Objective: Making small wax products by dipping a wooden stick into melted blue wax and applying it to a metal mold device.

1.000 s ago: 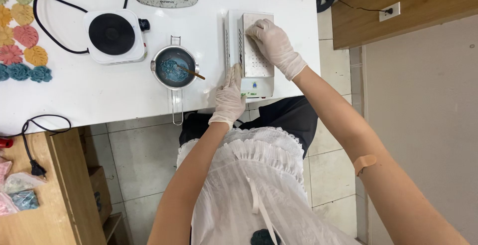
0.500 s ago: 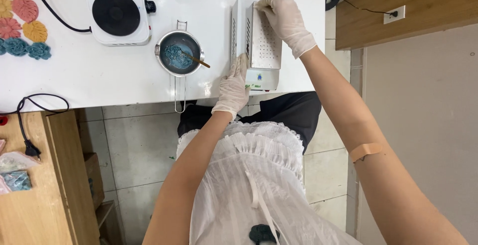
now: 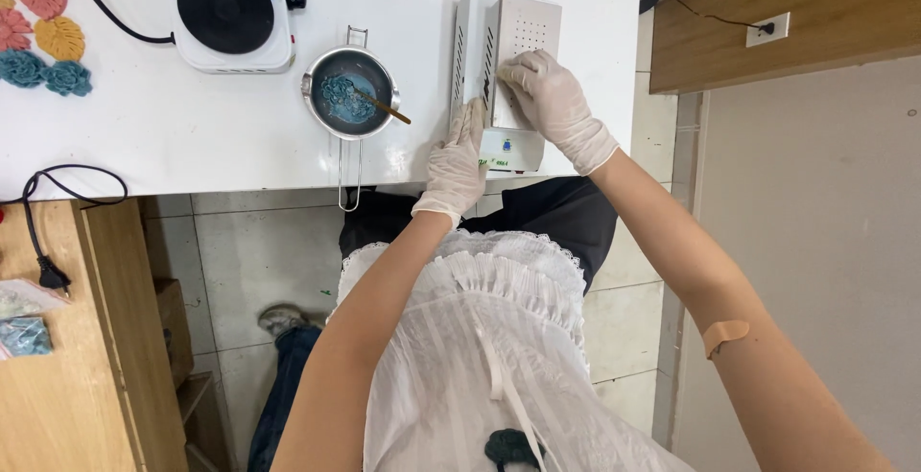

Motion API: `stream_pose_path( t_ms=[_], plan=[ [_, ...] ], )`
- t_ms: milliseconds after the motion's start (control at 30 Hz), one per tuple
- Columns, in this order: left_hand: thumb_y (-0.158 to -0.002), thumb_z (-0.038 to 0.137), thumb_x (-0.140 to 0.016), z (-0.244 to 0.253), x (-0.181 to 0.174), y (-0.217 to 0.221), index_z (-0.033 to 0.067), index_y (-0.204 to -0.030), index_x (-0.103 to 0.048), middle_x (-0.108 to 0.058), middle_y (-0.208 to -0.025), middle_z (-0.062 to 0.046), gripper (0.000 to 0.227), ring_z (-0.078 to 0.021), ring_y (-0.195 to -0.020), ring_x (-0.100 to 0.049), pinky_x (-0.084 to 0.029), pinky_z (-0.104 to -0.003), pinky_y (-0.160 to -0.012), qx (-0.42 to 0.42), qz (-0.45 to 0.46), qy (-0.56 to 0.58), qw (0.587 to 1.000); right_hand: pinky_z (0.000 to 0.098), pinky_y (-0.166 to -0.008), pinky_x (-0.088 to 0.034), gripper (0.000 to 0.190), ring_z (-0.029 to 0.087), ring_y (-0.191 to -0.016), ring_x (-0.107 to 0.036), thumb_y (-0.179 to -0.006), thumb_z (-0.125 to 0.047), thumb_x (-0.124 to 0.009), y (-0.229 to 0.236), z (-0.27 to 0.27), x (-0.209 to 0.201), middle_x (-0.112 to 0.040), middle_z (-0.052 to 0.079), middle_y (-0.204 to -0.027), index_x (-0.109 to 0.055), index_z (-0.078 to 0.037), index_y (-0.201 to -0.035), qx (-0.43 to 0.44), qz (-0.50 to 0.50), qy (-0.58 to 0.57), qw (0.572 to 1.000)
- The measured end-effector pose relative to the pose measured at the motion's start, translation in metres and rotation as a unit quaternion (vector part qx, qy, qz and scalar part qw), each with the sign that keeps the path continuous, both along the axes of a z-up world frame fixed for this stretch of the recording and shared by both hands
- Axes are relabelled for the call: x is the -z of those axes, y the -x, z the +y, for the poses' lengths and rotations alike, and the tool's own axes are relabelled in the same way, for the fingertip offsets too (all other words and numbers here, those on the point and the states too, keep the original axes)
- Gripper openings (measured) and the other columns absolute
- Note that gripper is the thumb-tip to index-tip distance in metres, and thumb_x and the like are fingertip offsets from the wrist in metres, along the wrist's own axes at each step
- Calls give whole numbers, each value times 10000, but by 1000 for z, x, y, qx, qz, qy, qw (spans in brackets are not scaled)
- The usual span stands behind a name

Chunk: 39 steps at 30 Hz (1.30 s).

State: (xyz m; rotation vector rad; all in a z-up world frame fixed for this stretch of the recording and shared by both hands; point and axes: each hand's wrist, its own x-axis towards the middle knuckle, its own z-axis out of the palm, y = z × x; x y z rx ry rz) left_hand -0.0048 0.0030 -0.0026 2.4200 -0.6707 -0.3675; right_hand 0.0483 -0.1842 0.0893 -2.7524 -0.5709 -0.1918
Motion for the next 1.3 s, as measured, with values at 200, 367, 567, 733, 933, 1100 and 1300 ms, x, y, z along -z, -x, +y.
stream_pose_path(
  t_ms=[200,367,567,733,933,1100,1300],
  plan=[
    [-883,281,-722,-3,21,5,24,-1641,-105,-166,-1723,-101,1010,-212,-1582,-179,-451,-426,-1056,-4,-32,7,999,386,-873,-565,186,308,-1022,-681,-903,-79,-730,18,-6,-1,-710,107,-1095,-758,-58,-1086,-24,23,-4,999],
    [-867,311,-726,0,0,-3,11,-1621,-72,-95,-1720,-89,1042,-223,-1584,-103,-451,-408,-1036,19,-28,-39,999,361,-870,-573,157,288,-940,-703,-975,-151,-743,-25,-14,-12,-711,123,-1052,-766,-52,-1095,70,67,-66,993],
    [-860,331,-742,-2,2,-3,16,-1616,-51,-85,-1713,-76,1072,-211,-1580,-87,-441,-395,-1043,25,-38,-63,997,389,-854,-558,98,305,-931,-684,-966,-117,-751,-64,-39,10,-713,116,-1021,-795,-64,-1035,109,1,-57,992],
    [-851,319,-753,0,1,2,9,-1621,-46,-96,-1724,-78,1090,-201,-1583,-118,-438,-385,-1053,23,-10,-50,998,385,-867,-565,67,298,-974,-672,-971,-96,-749,-32,-35,15,-708,91,-1034,-787,-77,-1022,59,-26,-3,998],
    [-848,309,-766,1,7,2,-16,-1614,-46,-117,-1714,-110,1101,-229,-1568,-172,-420,-400,-1071,14,-11,-19,1000,388,-841,-570,135,298,-977,-679,-922,-94,-743,22,-21,6,-710,93,-1022,-782,-65,-1048,18,-10,-4,1000],
    [-826,318,-785,0,4,-1,-10,-1602,-59,-139,-1698,-114,1112,-260,-1564,-202,-402,-394,-1111,11,-28,-20,999,370,-870,-577,141,274,-950,-691,-980,-113,-725,5,-33,4,-705,109,-1054,-769,-50,-1098,28,64,-45,997],
    [-835,324,-779,2,3,0,-11,-1615,-53,-133,-1711,-111,1117,-247,-1564,-193,-400,-380,-1134,10,-22,-19,1000,351,-879,-572,94,256,-935,-700,-1006,-137,-732,-59,-38,7,-703,83,-1037,-763,-59,-1048,108,39,-133,984]
  ],
)
